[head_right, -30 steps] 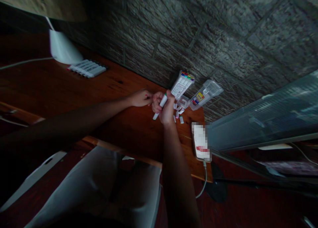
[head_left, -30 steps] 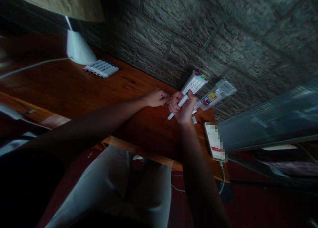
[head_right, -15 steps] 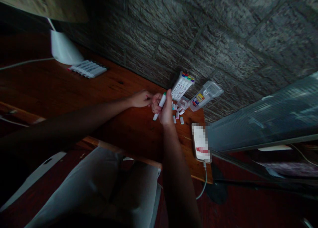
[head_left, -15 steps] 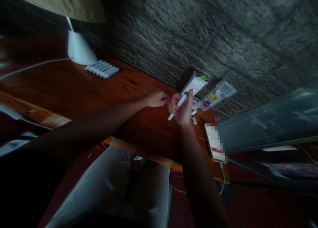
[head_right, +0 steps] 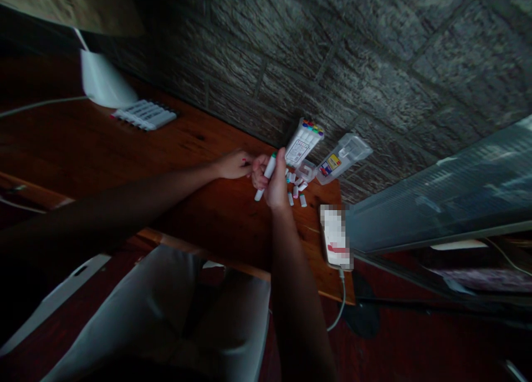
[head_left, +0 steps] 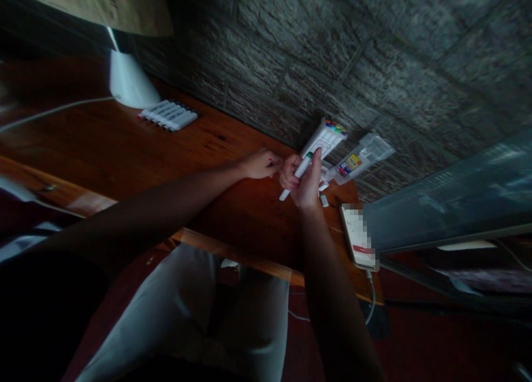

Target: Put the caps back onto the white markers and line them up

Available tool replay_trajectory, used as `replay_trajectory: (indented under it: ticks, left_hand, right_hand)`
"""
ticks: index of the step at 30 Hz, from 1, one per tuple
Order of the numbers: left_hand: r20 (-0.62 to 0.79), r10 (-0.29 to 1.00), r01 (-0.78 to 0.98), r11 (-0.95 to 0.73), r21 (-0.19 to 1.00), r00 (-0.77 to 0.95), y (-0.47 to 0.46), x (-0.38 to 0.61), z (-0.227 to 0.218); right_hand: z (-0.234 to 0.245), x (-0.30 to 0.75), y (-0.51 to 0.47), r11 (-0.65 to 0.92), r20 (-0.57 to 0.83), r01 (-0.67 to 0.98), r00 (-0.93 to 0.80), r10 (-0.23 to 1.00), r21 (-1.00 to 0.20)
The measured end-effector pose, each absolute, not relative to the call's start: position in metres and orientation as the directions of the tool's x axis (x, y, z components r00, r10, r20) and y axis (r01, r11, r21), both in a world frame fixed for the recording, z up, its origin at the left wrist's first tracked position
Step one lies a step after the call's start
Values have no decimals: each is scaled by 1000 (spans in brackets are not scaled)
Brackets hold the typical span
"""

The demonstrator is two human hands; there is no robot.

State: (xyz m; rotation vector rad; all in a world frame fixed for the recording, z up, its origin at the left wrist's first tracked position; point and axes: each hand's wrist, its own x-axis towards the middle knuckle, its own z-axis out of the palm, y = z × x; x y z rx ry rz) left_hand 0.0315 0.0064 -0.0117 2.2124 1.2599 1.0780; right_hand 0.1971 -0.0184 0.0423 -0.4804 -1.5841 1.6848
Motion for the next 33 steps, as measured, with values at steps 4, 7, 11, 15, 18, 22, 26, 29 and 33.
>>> replay_trajectory:
  ticks: [4,7,11,15,18,22,26,29,33]
  left_hand:
    - [434,845,558,-533,636,313,6,31,-11]
    - [443,839,543,-543,640,317,5,32,-10]
    - [451,836,525,-548,651,313,3,33,-7]
    - [440,840,530,-542,651,318,3,33,-7]
    - [438,847,543,-530,651,301,2,33,-7]
    - [445,845,552,-532,642,297,-1,34,-6]
    - [436,851,566,-522,638,294,-3,35,-5]
    - [420,856,565,-516,644,303,-3,35,-5]
    - [404,857,536,-514,669,318,-3,38,-5]
  right_hand:
    - [43,197,-18,38,179,-231,-628,757,-972]
    - [44,198,-18,21,178,-249,-627,758,-968]
    - [44,200,-17,-3,187,-293,-620,762,-956]
    - [46,199,-19,-9,192,-315,-602,775,-949]
    - [48,197,-22,-23,145,-269,-587,797,-963]
    - [50,194,-25,-25,150,-289,-566,810,-957]
    - [48,193,-23,-28,156,-305,-562,813,-952]
    - [45,194,-17,-51,134,-295,-570,810,-954]
    - [37,194,-10,-23,188,-349,-560,807,-937]
